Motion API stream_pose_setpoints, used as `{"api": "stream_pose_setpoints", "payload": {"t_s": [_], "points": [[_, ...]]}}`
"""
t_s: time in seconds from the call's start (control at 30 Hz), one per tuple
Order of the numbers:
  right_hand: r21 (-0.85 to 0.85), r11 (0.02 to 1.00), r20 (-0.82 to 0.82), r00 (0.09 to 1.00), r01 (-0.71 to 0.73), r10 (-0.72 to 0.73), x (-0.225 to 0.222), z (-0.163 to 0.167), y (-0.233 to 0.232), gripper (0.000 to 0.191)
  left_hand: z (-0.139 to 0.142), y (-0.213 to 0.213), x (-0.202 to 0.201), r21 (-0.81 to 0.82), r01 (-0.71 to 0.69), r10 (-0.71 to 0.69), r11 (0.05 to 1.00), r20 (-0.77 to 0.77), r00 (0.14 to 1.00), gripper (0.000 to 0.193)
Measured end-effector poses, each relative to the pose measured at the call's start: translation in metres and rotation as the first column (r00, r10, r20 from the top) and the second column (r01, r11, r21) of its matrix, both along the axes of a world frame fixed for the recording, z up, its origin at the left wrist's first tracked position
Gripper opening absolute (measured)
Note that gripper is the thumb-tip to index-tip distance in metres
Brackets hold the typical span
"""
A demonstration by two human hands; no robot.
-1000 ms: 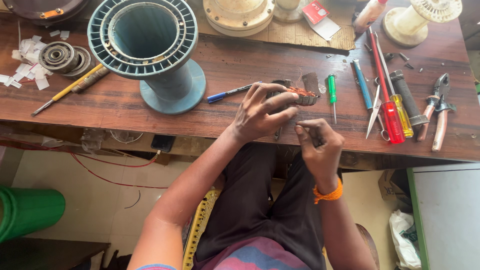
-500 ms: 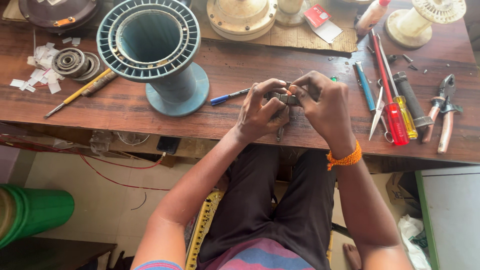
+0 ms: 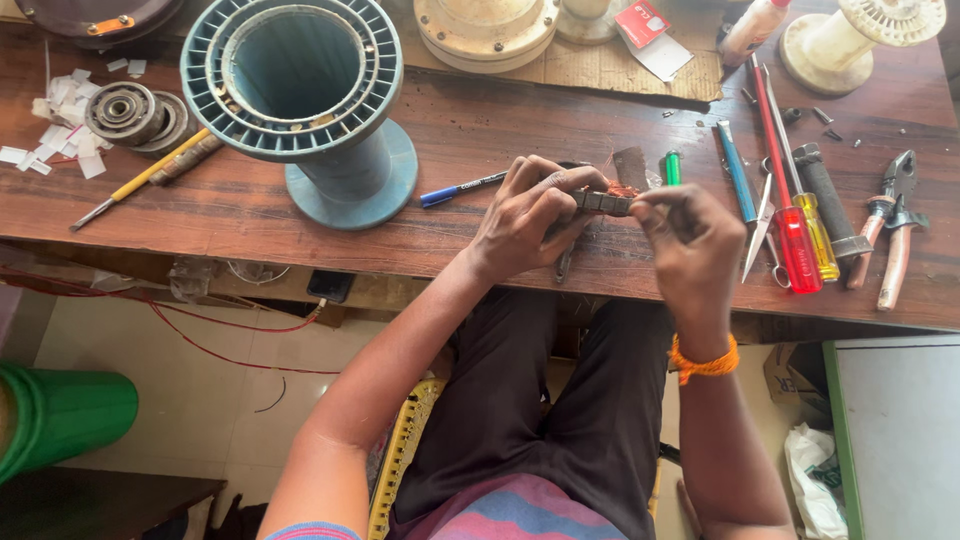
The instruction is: The person sits at a workbench and strips copper wire windings from a small electric motor armature, pulling the wire off the slots by hand and turning the armature to reach different sides. Near the end they use a green-handled screwdriver to pry at the remaining windings.
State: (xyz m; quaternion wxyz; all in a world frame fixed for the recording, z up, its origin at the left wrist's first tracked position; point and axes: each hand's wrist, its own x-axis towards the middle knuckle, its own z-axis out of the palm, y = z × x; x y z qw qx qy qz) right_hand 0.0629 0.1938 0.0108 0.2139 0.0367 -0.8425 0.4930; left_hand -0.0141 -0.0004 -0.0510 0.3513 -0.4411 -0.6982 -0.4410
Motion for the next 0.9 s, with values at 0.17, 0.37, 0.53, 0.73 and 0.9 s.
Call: {"api": "stream_pose_setpoints", "payload": {"t_s": [0.17, 0.37, 0.53, 0.73, 0.9], "points": [[0.027, 0.998, -0.063, 0.996, 0.061, -0.059, 0.012, -0.028, -0.013, 0.006, -0.002, 0.003, 0.000, 0.004, -0.017, 0.017, 1.000, 0.008, 1.000, 0.045], [-0.146, 0.989, -0.118, 0.992, 0.033, -0.050, 0.020, -0.061, -0.028, 0.007, 0.002, -0.002, 0.004, -0.106, -0.097, 0.083, 0.990, -0.127, 0.988, 0.034], [-0.186, 0.982, -0.098, 0.994, 0.033, -0.052, 0.034, -0.073, -0.035, 0.007, -0.002, -0.003, 0.009, -0.142, -0.226, 0.180, 0.964, -0.281, 0.943, 0.026], [0.054, 0.997, -0.089, 0.995, 0.057, -0.052, 0.034, -0.040, -0.016, 0.006, -0.010, 0.003, 0.002, -0.012, -0.109, 0.106, 0.994, -0.148, 0.983, 0.021], [0.219, 0.976, -0.199, 0.979, -0.010, 0.054, 0.010, -0.004, -0.014, 0.009, -0.013, 0.003, 0.003, 0.053, -0.096, 0.097, 0.994, -0.020, 0.995, 0.021]]}}
